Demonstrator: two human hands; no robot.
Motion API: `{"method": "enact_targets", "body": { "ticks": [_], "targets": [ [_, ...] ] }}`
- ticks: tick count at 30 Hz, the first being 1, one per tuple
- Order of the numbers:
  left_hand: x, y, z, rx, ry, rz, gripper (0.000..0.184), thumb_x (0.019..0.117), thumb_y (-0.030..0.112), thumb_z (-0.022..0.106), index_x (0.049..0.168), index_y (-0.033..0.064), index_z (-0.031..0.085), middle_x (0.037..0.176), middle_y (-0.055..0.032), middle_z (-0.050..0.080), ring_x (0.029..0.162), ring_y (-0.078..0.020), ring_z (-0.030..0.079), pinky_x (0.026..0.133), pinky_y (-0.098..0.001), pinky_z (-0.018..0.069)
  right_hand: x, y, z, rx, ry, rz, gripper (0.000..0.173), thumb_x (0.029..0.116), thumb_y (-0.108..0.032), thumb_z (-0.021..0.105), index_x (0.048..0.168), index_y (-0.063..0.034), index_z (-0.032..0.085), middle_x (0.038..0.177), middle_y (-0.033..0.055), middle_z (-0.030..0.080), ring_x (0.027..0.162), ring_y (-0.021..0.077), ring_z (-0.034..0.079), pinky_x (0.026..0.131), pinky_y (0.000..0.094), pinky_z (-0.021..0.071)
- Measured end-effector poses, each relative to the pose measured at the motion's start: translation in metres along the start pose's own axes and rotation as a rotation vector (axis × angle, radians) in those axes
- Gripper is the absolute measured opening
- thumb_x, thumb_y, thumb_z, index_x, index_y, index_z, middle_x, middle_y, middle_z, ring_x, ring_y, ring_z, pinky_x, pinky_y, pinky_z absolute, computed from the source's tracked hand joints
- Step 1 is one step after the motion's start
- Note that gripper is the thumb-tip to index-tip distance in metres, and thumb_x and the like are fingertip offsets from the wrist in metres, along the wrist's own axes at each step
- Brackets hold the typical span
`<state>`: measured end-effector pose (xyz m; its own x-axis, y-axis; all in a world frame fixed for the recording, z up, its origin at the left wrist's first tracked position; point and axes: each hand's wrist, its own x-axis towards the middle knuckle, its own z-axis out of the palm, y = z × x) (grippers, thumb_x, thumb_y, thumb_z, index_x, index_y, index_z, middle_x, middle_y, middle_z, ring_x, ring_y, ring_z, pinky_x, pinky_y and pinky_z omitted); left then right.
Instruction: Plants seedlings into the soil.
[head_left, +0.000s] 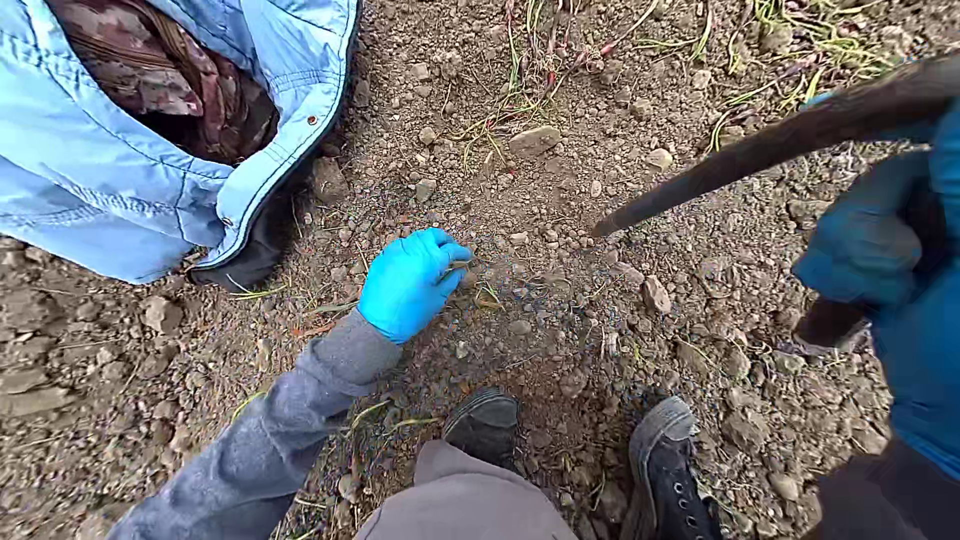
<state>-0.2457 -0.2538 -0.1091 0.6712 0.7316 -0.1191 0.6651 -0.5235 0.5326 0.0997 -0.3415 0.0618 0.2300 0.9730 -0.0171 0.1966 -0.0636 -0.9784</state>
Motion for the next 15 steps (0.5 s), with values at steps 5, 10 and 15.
{"method": "enact_targets", "body": {
  "ticks": [5, 10, 15],
  "targets": [
    [0.015, -0.037, -0.048, 0.094, -0.032, -0.28, 0.013, 0.0992, 0.018, 0.068, 0.107, 0.0189, 0.079, 0.11, -0.0094, 0.072, 0.094, -0.031, 0.07, 0.08, -0.061, 0.0554, -0.019, 0.127, 0.083, -0.574, 0.004, 0.591, 0.053, 0.1017, -0.062, 0.052, 0.098, -0.0128, 0.071, 0.068, 0.0073, 0.058, 0.058, 0.0239, 0.056, 0.054, 0.05, 0.0456],
    [0.029, -0.012, 0.006, 0.026, -0.359, -0.347, 0.019, 0.1005, 0.036, 0.067, 0.11, 0.0257, 0.08, 0.114, -0.0028, 0.073, 0.105, -0.0246, 0.07, 0.088, -0.0567, 0.0577, -0.019, 0.135, 0.083, -0.567, 0.01, 0.636, 0.05, 0.1016, -0.06, 0.054, 0.105, -0.0139, 0.072, 0.073, 0.0069, 0.062, 0.064, 0.0231, 0.059, 0.061, 0.0509, 0.0485],
    [0.033, -0.001, 0.009, -0.006, -0.426, -0.429, 0.019, 0.1, 0.035, 0.063, 0.109, 0.0256, 0.078, 0.096, -0.0025, 0.077, 0.093, -0.0263, 0.073, 0.081, -0.0579, 0.0565, -0.022, 0.137, 0.08, -0.505, -0.024, 0.64, 0.046, 0.1028, -0.055, 0.056, 0.107, -0.0128, 0.073, 0.071, 0.0068, 0.061, 0.06, 0.022, 0.056, 0.058, 0.0459, 0.0479]
  ]
}}
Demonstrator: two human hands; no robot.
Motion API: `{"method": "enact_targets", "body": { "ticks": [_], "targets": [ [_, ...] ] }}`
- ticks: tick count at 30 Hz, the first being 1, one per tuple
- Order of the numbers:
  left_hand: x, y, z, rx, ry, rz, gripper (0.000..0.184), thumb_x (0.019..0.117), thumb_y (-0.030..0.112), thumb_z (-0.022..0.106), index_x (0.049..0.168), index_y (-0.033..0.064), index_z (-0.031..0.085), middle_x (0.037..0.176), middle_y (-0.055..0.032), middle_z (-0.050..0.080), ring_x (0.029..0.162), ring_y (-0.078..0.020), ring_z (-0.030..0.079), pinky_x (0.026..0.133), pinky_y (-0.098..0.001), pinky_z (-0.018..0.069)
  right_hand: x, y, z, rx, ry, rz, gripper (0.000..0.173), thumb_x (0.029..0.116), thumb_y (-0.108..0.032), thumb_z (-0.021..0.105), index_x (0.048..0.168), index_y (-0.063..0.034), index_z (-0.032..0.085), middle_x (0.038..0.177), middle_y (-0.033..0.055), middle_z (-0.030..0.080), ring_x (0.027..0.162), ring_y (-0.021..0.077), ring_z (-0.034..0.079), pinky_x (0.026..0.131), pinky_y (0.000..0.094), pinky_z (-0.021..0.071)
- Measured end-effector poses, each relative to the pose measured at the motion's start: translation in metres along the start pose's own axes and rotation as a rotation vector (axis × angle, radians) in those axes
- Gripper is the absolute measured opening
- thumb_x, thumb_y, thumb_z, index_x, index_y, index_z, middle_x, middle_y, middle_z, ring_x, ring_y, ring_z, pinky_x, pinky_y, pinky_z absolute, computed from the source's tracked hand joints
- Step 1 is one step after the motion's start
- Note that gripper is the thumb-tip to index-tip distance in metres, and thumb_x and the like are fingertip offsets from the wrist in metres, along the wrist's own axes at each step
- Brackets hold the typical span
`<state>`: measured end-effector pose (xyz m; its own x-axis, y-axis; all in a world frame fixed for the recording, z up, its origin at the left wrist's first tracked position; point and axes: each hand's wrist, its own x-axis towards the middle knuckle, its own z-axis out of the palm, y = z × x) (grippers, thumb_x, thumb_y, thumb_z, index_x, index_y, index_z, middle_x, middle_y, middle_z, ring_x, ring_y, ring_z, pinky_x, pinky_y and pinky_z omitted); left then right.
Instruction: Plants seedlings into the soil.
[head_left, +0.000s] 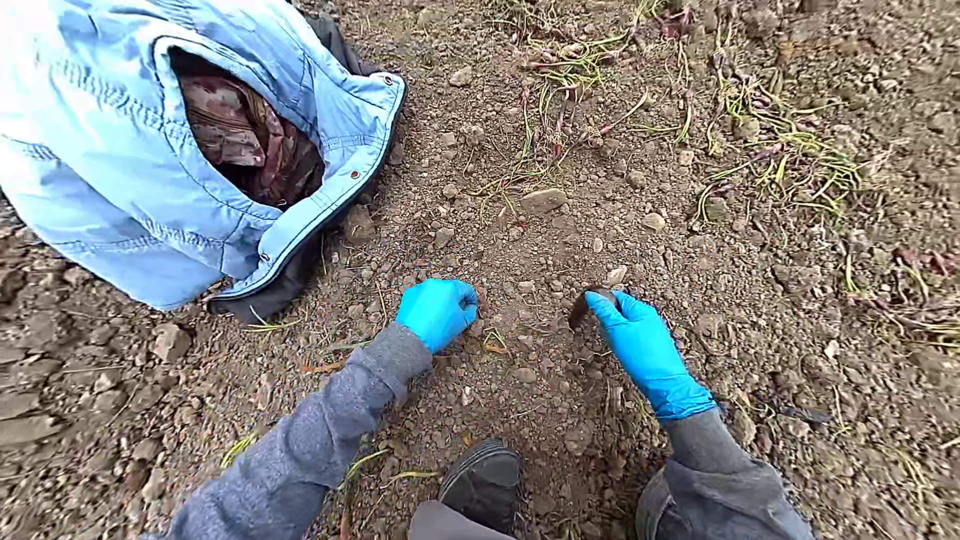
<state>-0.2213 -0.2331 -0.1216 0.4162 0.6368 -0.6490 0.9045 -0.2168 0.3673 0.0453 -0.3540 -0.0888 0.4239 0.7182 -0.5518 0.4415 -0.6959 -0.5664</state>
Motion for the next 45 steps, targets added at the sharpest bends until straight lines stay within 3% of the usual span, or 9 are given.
{"method": "enact_targets", "body": {
  "ticks": [7, 12, 18, 24, 30, 36, 40, 43, 45],
  "targets": [
    [0.029, -0.053, -0.072, 0.467, 0.353, 0.253, 0.021, 0.1055, 0.023, 0.06, 0.113, 0.0097, 0.075, 0.106, -0.0151, 0.075, 0.104, -0.0364, 0.071, 0.089, -0.055, 0.0561, -0.039, -0.084, -0.07, 0.147, 0.164, -0.218, 0.032, 0.1004, -0.051, 0.062, 0.1, -0.0218, 0.075, 0.059, -0.002, 0.054, 0.044, 0.0116, 0.045, 0.042, 0.0298, 0.0397],
    [0.089, 0.029, -0.094, 0.489, 0.414, 0.511, 0.021, 0.1019, 0.008, 0.058, 0.114, 0.0145, 0.075, 0.115, -0.0116, 0.074, 0.109, -0.0351, 0.07, 0.088, -0.0544, 0.0564, -0.031, -0.134, -0.094, 0.16, 0.423, -0.478, 0.03, 0.1027, -0.05, 0.059, 0.096, -0.0227, 0.069, 0.062, -0.008, 0.053, 0.045, 0.0057, 0.048, 0.041, 0.026, 0.0415],
    [0.116, 0.071, -0.067, 0.284, 0.212, 0.443, 0.015, 0.0978, 0.011, 0.065, 0.11, 0.013, 0.075, 0.108, -0.0107, 0.075, 0.107, -0.0316, 0.071, 0.091, -0.0567, 0.0566, 0.062, -0.087, -0.025, -0.194, 0.226, -0.232, 0.048, 0.1019, -0.062, 0.052, 0.114, -0.0193, 0.072, 0.087, 0.0103, 0.071, 0.081, 0.0312, 0.069, 0.069, 0.0624, 0.0515],
    [0.076, -0.059, -0.1, -0.908, 0.076, 0.131, 0.014, 0.0934, 0.007, 0.076, 0.106, 0.0027, 0.073, 0.092, -0.0061, 0.073, 0.076, -0.0094, 0.065, 0.07, -0.0276, 0.0542, 0.066, -0.082, -0.028, -0.226, 0.221, -0.299, 0.045, 0.1041, -0.054, 0.054, 0.116, -0.0135, 0.072, 0.087, 0.0152, 0.069, 0.081, 0.0351, 0.067, 0.069, 0.0644, 0.0482],
    [0.071, -0.206, -0.165, -0.128, 0.487, -0.34, 0.019, 0.0939, 0.02, 0.074, 0.11, 0.0105, 0.077, 0.113, -0.017, 0.074, 0.113, -0.0374, 0.069, 0.103, -0.066, 0.0488, 0.069, -0.154, -0.044, -0.483, -0.007, -0.34, 0.048, 0.1009, -0.059, 0.056, 0.107, -0.015, 0.074, 0.085, 0.0126, 0.069, 0.081, 0.0336, 0.067, 0.068, 0.0639, 0.049],
    [0.062, -0.195, -0.17, 0.008, 0.363, -0.396, 0.018, 0.0953, 0.018, 0.071, 0.111, 0.0127, 0.078, 0.115, -0.0167, 0.075, 0.115, -0.0383, 0.068, 0.102, -0.0656, 0.0492, 0.022, -0.258, -0.018, 0.238, -0.069, -0.68, 0.03, 0.1041, -0.046, 0.059, 0.094, -0.0204, 0.071, 0.061, -0.0055, 0.056, 0.044, 0.0073, 0.048, 0.04, 0.0241, 0.0398],
    [0.055, -0.194, -0.176, 0.016, 0.26, -0.328, 0.018, 0.0971, 0.019, 0.07, 0.112, 0.0105, 0.078, 0.114, -0.0174, 0.074, 0.115, -0.0373, 0.068, 0.103, -0.0639, 0.0492, 0.059, -0.282, 0.092, 0.588, -0.229, -0.637, 0.029, 0.1074, -0.038, 0.055, 0.107, -0.0119, 0.067, 0.066, -0.0023, 0.056, 0.053, 0.0097, 0.054, 0.051, 0.0284, 0.0497],
    [0.056, -0.186, -0.177, 0.075, 0.319, -0.274, 0.017, 0.0994, 0.021, 0.067, 0.11, 0.0125, 0.078, 0.111, -0.016, 0.075, 0.111, -0.0379, 0.069, 0.099, -0.0667, 0.0505, 0.09, -0.255, 0.191, 0.373, -0.366, -0.477, 0.046, 0.1065, -0.044, 0.055, 0.136, -0.01, 0.064, 0.113, 0.0137, 0.072, 0.103, 0.0261, 0.069, 0.092, 0.0511, 0.0539],
    [0.057, -0.167, -0.167, 0.182, 0.325, -0.271, 0.018, 0.1015, 0.02, 0.063, 0.11, 0.0135, 0.077, 0.113, -0.0165, 0.074, 0.112, -0.0402, 0.069, 0.095, -0.0687, 0.0516, 0.093, -0.238, 0.217, 0.313, -0.428, -0.411, 0.051, 0.1067, -0.045, 0.054, 0.144, -0.0114, 0.059, 0.126, 0.0151, 0.07, 0.115, 0.0283, 0.067, 0.102, 0.0541, 0.0503]
  ]
}}
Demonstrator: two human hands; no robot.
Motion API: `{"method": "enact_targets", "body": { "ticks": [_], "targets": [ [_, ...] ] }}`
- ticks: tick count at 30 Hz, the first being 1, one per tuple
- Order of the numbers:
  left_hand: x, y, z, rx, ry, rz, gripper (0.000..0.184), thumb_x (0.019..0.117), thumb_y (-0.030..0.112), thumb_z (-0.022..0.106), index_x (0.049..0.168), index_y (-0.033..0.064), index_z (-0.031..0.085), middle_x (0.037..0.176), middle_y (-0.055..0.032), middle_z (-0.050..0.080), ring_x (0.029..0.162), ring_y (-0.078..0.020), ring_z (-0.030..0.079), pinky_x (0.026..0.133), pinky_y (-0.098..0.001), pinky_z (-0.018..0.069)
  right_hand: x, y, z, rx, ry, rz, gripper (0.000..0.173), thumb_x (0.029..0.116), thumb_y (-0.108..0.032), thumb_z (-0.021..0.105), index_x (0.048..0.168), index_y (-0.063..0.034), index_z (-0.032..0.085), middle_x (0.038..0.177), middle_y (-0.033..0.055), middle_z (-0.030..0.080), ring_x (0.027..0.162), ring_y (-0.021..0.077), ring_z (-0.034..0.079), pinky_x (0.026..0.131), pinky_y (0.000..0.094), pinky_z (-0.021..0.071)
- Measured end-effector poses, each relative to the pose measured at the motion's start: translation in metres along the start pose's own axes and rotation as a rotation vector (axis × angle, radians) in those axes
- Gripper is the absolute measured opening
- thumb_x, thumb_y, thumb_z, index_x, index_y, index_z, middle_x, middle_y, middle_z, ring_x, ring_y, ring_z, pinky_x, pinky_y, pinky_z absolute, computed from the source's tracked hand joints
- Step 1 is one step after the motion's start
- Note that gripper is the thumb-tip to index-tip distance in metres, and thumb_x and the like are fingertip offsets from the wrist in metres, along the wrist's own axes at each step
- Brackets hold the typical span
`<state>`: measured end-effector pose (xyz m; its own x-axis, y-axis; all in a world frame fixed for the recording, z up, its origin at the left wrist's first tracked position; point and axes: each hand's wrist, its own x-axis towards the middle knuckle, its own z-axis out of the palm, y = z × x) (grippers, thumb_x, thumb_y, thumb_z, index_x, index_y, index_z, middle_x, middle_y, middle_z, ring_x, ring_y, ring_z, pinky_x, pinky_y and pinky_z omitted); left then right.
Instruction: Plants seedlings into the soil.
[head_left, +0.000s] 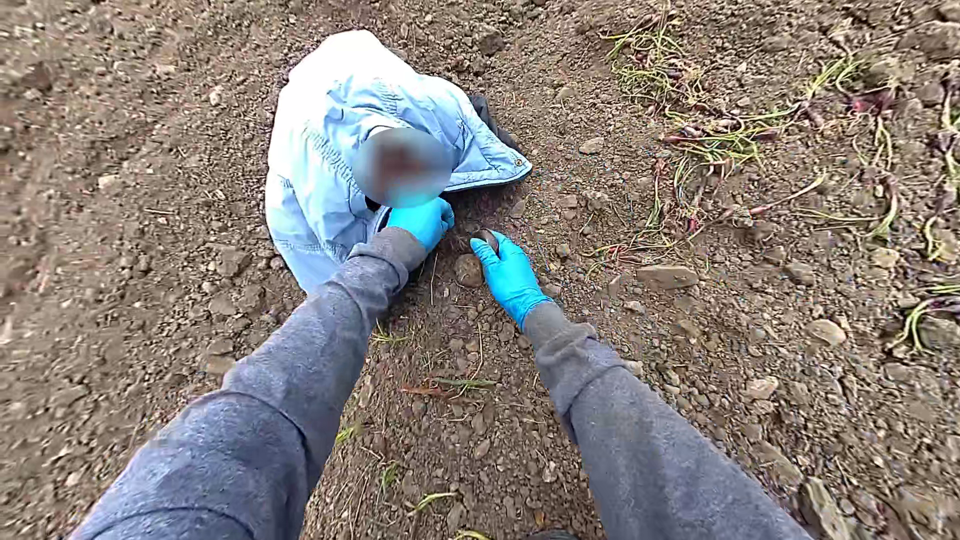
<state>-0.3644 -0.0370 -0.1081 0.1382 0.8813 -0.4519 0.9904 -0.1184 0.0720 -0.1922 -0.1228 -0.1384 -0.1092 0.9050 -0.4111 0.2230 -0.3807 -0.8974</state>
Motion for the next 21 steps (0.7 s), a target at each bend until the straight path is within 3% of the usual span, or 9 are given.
{"method": "enact_targets", "body": {
  "ticks": [4, 8, 10, 11, 13, 14, 17, 19, 21],
  "targets": [
    [-0.005, 0.004, 0.07, 0.081, 0.037, 0.132, 0.019, 0.1023, 0.014, 0.06, 0.112, 0.0072, 0.075, 0.117, -0.0223, 0.071, 0.114, -0.0456, 0.066, 0.095, -0.0694, 0.0518, -0.029, -0.041, -0.05, 0.028, 0.047, -0.065, 0.043, 0.1083, -0.045, 0.05, 0.126, -0.0096, 0.066, 0.081, 0.0059, 0.062, 0.068, 0.0184, 0.06, 0.066, 0.039, 0.0528],
    [-0.019, -0.008, 0.057, -0.166, 0.168, 0.129, 0.025, 0.1057, 0.017, 0.056, 0.124, 0.0148, 0.074, 0.124, -0.0135, 0.073, 0.12, -0.0344, 0.068, 0.105, -0.0625, 0.0494, -0.064, -0.079, -0.105, 0.086, 0.202, -0.296, 0.029, 0.1075, -0.04, 0.054, 0.108, -0.0144, 0.068, 0.064, -0.0057, 0.05, 0.051, 0.0073, 0.048, 0.049, 0.0262, 0.0442],
    [-0.02, 0.001, 0.033, -0.303, 0.114, 0.049, 0.027, 0.1037, 0.021, 0.062, 0.129, 0.0125, 0.069, 0.116, -0.0124, 0.075, 0.112, -0.0338, 0.071, 0.101, -0.0642, 0.0522, -0.052, -0.058, -0.094, 0.007, 0.258, -0.205, 0.034, 0.1064, -0.045, 0.054, 0.104, -0.0141, 0.068, 0.068, -0.0003, 0.054, 0.055, 0.0138, 0.051, 0.052, 0.0348, 0.0451],
    [-0.017, 0.012, 0.021, -0.36, 0.07, 0.018, 0.03, 0.1008, 0.022, 0.066, 0.129, 0.0112, 0.066, 0.111, -0.0128, 0.075, 0.107, -0.0341, 0.072, 0.098, -0.0651, 0.0532, -0.042, -0.041, -0.082, -0.058, 0.227, -0.102, 0.04, 0.106, -0.049, 0.054, 0.107, -0.0115, 0.069, 0.078, 0.0063, 0.061, 0.068, 0.0212, 0.059, 0.063, 0.045, 0.0495],
    [-0.012, 0.044, 0.005, -0.317, -0.001, 0.045, 0.025, 0.0964, 0.023, 0.071, 0.118, 0.0111, 0.07, 0.103, -0.0119, 0.075, 0.102, -0.0329, 0.072, 0.095, -0.0645, 0.0535, -0.029, -0.008, -0.063, -0.098, 0.124, 0.06, 0.046, 0.1066, -0.049, 0.053, 0.12, -0.0077, 0.069, 0.101, 0.0142, 0.07, 0.096, 0.0291, 0.068, 0.085, 0.0564, 0.0525],
    [-0.01, 0.061, 0.006, -0.222, -0.025, 0.101, 0.019, 0.0946, 0.024, 0.072, 0.11, 0.0122, 0.074, 0.099, -0.0116, 0.076, 0.101, -0.0335, 0.072, 0.092, -0.065, 0.0532, -0.032, -0.001, -0.062, -0.082, 0.104, 0.088, 0.047, 0.107, -0.048, 0.052, 0.123, -0.0072, 0.068, 0.105, 0.0147, 0.07, 0.099, 0.0291, 0.067, 0.088, 0.056, 0.0518],
    [-0.007, 0.081, 0.058, 0.1, -0.097, 0.302, 0.01, 0.0918, 0.022, 0.074, 0.095, 0.015, 0.08, 0.104, -0.0136, 0.075, 0.11, -0.0391, 0.067, 0.096, -0.0656, 0.0509, -0.08, -0.021, -0.091, -0.046, 0.185, -0.008, 0.041, 0.1064, -0.049, 0.053, 0.117, -0.0127, 0.071, 0.08, 0.0057, 0.063, 0.068, 0.0196, 0.058, 0.064, 0.0427, 0.0502],
    [-0.01, 0.082, 0.082, 0.215, -0.105, 0.397, 0.009, 0.0932, 0.022, 0.073, 0.096, 0.0188, 0.081, 0.115, -0.0121, 0.071, 0.116, -0.0388, 0.061, 0.1, -0.0627, 0.0476, -0.127, -0.047, -0.121, 0.043, 0.312, -0.191, 0.034, 0.1064, -0.046, 0.055, 0.115, -0.0178, 0.071, 0.064, -0.0006, 0.053, 0.046, 0.0117, 0.044, 0.042, 0.0281, 0.0393],
    [-0.019, 0.08, 0.071, 0.147, -0.057, 0.438, 0.013, 0.0961, 0.027, 0.072, 0.103, 0.0217, 0.082, 0.122, -0.0088, 0.071, 0.118, -0.0348, 0.061, 0.104, -0.0611, 0.0442, -0.151, -0.051, -0.134, 0.123, 0.433, -0.29, 0.028, 0.1078, -0.039, 0.054, 0.116, -0.0182, 0.07, 0.064, -0.0031, 0.051, 0.043, 0.008, 0.04, 0.038, 0.0233, 0.0365]
  ]
}}
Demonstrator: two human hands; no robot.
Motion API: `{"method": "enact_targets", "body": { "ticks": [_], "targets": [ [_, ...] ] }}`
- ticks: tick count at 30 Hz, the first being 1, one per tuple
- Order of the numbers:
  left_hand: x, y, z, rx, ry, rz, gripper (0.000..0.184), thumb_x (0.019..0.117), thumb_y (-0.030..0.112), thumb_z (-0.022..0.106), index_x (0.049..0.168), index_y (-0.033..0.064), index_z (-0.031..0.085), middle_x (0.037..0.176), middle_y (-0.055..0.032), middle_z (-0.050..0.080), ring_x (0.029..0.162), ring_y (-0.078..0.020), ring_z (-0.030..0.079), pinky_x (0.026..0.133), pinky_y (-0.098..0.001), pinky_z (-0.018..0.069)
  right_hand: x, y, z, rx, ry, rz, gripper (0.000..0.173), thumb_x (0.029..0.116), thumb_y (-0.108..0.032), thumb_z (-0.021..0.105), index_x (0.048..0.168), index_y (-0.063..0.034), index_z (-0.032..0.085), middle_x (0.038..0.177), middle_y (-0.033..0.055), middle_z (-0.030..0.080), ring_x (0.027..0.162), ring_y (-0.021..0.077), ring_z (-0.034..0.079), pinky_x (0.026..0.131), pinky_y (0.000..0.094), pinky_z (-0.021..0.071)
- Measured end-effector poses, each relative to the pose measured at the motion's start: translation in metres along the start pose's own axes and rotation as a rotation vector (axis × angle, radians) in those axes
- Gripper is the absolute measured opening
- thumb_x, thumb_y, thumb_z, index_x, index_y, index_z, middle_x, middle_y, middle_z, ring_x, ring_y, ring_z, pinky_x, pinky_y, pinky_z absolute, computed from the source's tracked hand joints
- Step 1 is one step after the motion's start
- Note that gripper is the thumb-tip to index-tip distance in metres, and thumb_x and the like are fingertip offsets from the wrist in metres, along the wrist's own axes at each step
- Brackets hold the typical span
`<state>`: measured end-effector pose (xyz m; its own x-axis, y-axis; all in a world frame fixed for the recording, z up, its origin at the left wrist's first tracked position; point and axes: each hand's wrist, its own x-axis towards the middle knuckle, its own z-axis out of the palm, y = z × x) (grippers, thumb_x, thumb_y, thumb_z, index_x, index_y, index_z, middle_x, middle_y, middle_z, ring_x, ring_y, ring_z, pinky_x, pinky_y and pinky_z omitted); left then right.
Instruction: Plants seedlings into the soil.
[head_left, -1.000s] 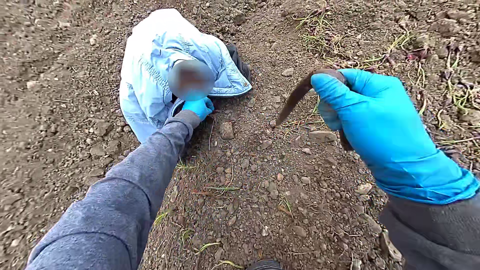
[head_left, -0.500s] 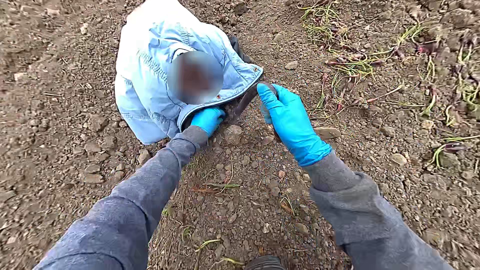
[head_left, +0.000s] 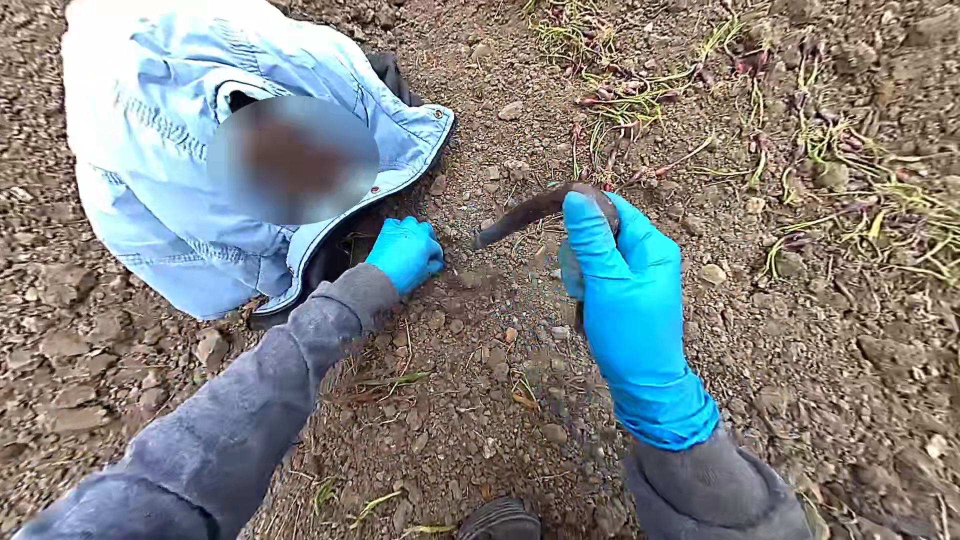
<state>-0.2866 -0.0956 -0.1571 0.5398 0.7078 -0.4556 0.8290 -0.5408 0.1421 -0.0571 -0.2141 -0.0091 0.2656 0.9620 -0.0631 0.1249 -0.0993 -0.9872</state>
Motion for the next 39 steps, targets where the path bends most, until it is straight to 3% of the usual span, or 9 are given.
{"method": "enact_targets", "body": {
  "ticks": [5, 8, 12, 17, 21, 26, 32, 34, 39],
  "targets": [
    [0.033, 0.046, -0.08, -0.154, 0.192, 0.07, 0.021, 0.1012, 0.023, 0.064, 0.117, 0.024, 0.078, 0.122, -0.009, 0.073, 0.119, -0.0329, 0.066, 0.102, -0.0612, 0.0493, -0.01, 0.094, 0.031, -0.223, -0.084, 0.315, 0.05, 0.1047, -0.055, 0.053, 0.138, -0.0192, 0.063, 0.098, 0.0111, 0.072, 0.082, 0.0265, 0.068, 0.068, 0.0533, 0.0554],
    [0.089, 0.101, -0.072, -0.138, 0.034, 0.132, 0.023, 0.101, 0.029, 0.066, 0.12, 0.0216, 0.075, 0.125, -0.0099, 0.071, 0.12, -0.0338, 0.066, 0.098, -0.0639, 0.0518, -0.016, 0.103, 0.034, -0.196, -0.139, 0.391, 0.05, 0.1065, -0.047, 0.053, 0.145, -0.0145, 0.058, 0.116, 0.0122, 0.072, 0.106, 0.0256, 0.069, 0.092, 0.0539, 0.0544],
    [0.111, 0.122, -0.049, -0.123, -0.005, 0.163, 0.019, 0.0977, 0.024, 0.069, 0.114, 0.0155, 0.076, 0.123, -0.0098, 0.072, 0.12, -0.033, 0.066, 0.097, -0.0626, 0.0528, -0.043, 0.108, 0.028, -0.259, -0.088, 0.356, 0.055, 0.106, -0.056, 0.048, 0.147, -0.0206, 0.053, 0.105, 0.0139, 0.071, 0.087, 0.0288, 0.069, 0.072, 0.0534, 0.0574],
    [0.061, 0.057, -0.064, -0.227, 0.033, -0.022, 0.014, 0.0981, 0.024, 0.071, 0.108, 0.0159, 0.076, 0.113, -0.0097, 0.074, 0.11, -0.0346, 0.07, 0.092, -0.067, 0.0526, -0.03, 0.116, 0.028, -0.176, -0.088, 0.41, 0.048, 0.1076, -0.045, 0.052, 0.143, -0.0126, 0.058, 0.111, 0.0127, 0.072, 0.1, 0.0258, 0.07, 0.088, 0.0531, 0.0552],
    [0.043, 0.027, -0.067, -0.166, 0.06, -0.029, 0.023, 0.1051, 0.023, 0.061, 0.123, 0.0229, 0.076, 0.128, -0.0123, 0.069, 0.12, -0.0358, 0.065, 0.097, -0.0655, 0.0517, 0.013, 0.065, 0.015, -0.165, -0.079, 0.447, 0.041, 0.1064, -0.048, 0.053, 0.111, -0.0097, 0.067, 0.072, 0.004, 0.054, 0.061, 0.0181, 0.052, 0.059, 0.041, 0.0467],
    [0.018, 0.02, -0.047, -0.32, 0.094, -0.106, 0.015, 0.0992, 0.029, 0.071, 0.11, 0.0266, 0.08, 0.118, -0.0048, 0.073, 0.112, -0.0287, 0.069, 0.094, -0.0634, 0.0538, 0.036, -0.042, -0.027, -0.038, 0.032, 0.016, 0.027, 0.107, -0.036, 0.057, 0.09, -0.0168, 0.065, 0.059, -0.0087, 0.05, 0.045, 0.0037, 0.046, 0.043, 0.0213, 0.0419],
    [0.008, 0.047, -0.068, -0.274, 0.112, -0.122, 0.013, 0.0957, 0.03, 0.075, 0.106, 0.0233, 0.079, 0.114, -0.0044, 0.074, 0.109, -0.0298, 0.069, 0.091, -0.0646, 0.053, 0.033, 0.083, 0.022, -0.208, -0.031, 0.357, 0.044, 0.1056, -0.05, 0.054, 0.106, -0.0081, 0.068, 0.079, 0.0075, 0.061, 0.07, 0.0222, 0.059, 0.067, 0.0485, 0.0493],
    [0.013, 0.069, -0.062, -0.12, 0.056, -0.026, 0.013, 0.0985, 0.027, 0.069, 0.107, 0.0217, 0.078, 0.117, -0.006, 0.073, 0.111, -0.0314, 0.07, 0.089, -0.0636, 0.0546, 0.027, 0.106, 0.019, -0.168, -0.101, 0.468, 0.043, 0.1074, -0.048, 0.051, 0.112, -0.0079, 0.066, 0.075, 0.006, 0.056, 0.062, 0.0191, 0.056, 0.06, 0.0421, 0.0502],
    [0.017, 0.076, 0.012, -0.006, 0.094, 0.161, 0.022, 0.1059, 0.018, 0.057, 0.117, 0.0146, 0.075, 0.114, -0.0144, 0.071, 0.108, -0.0362, 0.069, 0.087, -0.0575, 0.0574, 0.005, -0.009, -0.055, -0.132, 0.009, 0.165, 0.033, 0.1064, -0.046, 0.054, 0.096, -0.0168, 0.067, 0.058, -0.0045, 0.05, 0.042, 0.0082, 0.044, 0.04, 0.0244, 0.0393]
  ]
}}
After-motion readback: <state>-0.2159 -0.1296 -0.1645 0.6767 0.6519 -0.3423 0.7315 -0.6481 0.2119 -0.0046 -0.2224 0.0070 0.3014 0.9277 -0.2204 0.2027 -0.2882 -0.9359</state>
